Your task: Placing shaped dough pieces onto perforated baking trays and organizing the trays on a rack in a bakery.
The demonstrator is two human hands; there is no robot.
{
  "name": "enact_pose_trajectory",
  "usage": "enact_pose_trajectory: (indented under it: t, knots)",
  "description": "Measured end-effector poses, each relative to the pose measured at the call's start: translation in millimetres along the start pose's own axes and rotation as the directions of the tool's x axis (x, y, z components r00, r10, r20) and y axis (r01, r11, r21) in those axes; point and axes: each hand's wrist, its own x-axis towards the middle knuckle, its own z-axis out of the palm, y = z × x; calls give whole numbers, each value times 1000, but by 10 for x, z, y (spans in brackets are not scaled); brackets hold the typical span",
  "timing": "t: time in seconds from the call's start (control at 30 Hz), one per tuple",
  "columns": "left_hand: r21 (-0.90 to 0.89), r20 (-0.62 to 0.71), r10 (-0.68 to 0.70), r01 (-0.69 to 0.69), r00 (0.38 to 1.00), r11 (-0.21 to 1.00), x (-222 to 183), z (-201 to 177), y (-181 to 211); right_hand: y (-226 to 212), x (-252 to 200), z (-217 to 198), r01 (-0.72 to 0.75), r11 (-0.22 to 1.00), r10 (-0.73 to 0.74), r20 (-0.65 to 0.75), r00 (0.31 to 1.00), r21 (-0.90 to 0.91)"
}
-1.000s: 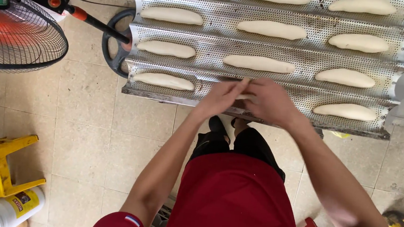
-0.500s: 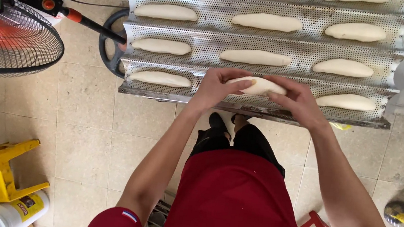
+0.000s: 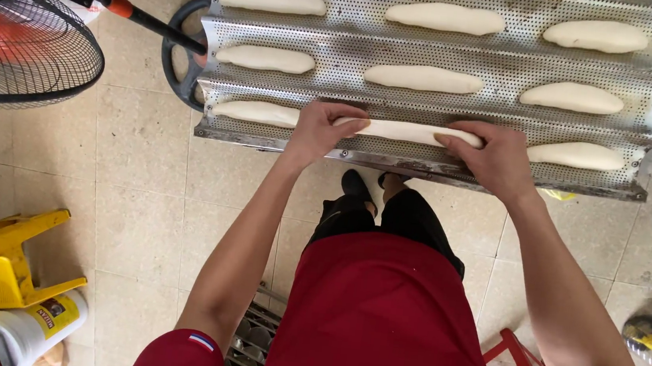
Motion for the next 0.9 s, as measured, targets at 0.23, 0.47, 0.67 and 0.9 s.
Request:
enact_pose_trajectory:
  t: [0.23, 0.47, 0.67, 0.9]
  knots:
    - [539, -194, 366, -213, 910, 815, -214, 189, 111, 344, -27, -15, 169, 970, -193, -130, 973, -175]
    - [462, -208, 260, -139, 943, 876, -276, 124, 373, 343, 105, -400, 28, 993, -18, 92, 996, -113]
    - [156, -160, 84, -59, 984, 986, 550, 424, 1213, 507, 973, -1396, 120, 993, -120, 30, 992, -13]
    - [32, -111, 230, -228, 967, 973, 2277, 1169, 1815, 828, 2813, -1986, 613, 681, -704, -124, 700, -401]
